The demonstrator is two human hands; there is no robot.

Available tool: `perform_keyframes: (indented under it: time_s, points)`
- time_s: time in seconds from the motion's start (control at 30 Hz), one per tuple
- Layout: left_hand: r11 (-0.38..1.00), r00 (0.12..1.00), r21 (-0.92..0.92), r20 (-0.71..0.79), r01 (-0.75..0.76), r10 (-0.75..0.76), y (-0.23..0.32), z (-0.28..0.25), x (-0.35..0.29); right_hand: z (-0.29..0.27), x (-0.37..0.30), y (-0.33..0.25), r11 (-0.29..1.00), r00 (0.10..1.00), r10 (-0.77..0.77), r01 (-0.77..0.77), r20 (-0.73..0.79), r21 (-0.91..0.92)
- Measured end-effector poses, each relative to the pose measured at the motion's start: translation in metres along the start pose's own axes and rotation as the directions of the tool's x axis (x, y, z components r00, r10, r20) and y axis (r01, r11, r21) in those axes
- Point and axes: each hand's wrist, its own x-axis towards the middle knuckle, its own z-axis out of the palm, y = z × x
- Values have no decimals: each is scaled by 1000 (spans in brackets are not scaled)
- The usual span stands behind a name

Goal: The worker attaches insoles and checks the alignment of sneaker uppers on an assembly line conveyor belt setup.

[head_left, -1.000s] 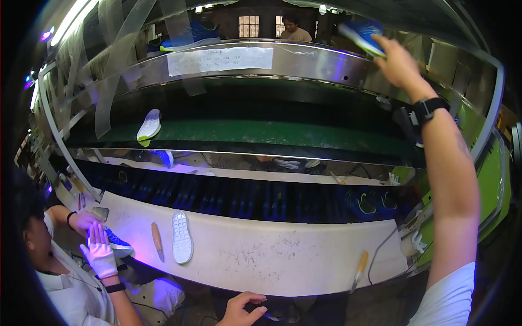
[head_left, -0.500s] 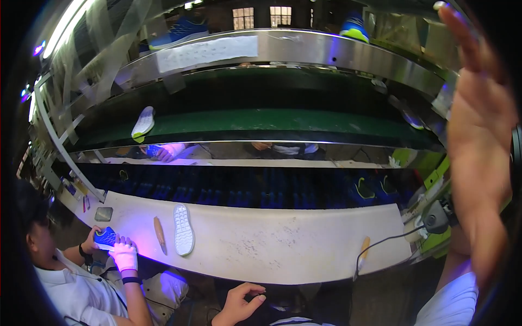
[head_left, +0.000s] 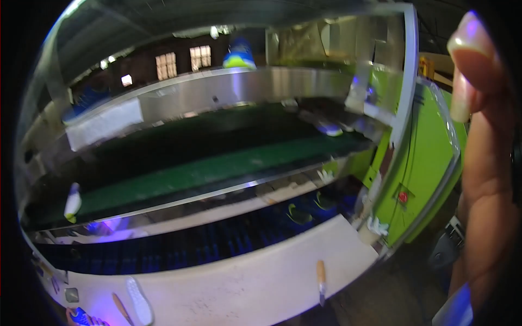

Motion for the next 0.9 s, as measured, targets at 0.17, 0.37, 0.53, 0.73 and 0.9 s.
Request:
perform_keyframes:
  time_s: [0.17, 0.37, 0.53, 0.73, 0.9]
  points:
    - [999, 998, 4, 45, -37, 37, -6, 3, 27, -18, -80, -16, 953, 946, 298, -289, 128, -87]
    - [999, 996, 36, 91, -9, 5, -1, -3, 27, -31, -89, -14, 947, 912, 320, -314, 257, -67]
    - [994, 994, 107, 110, -24, 12, -16, 0, 16, -61, -88, -19, 959, 893, 283, -255, 350, -126]
    - [995, 986, 98, 169, -10, -7, -26, 6, 9, -74, -122, -43, 917, 812, 389, -387, 435, -98]
    - [971, 988, 226, 114, 80, -108, -47, -29, -21, -60, -168, -44, 869, 756, 419, -495, 503, 20]
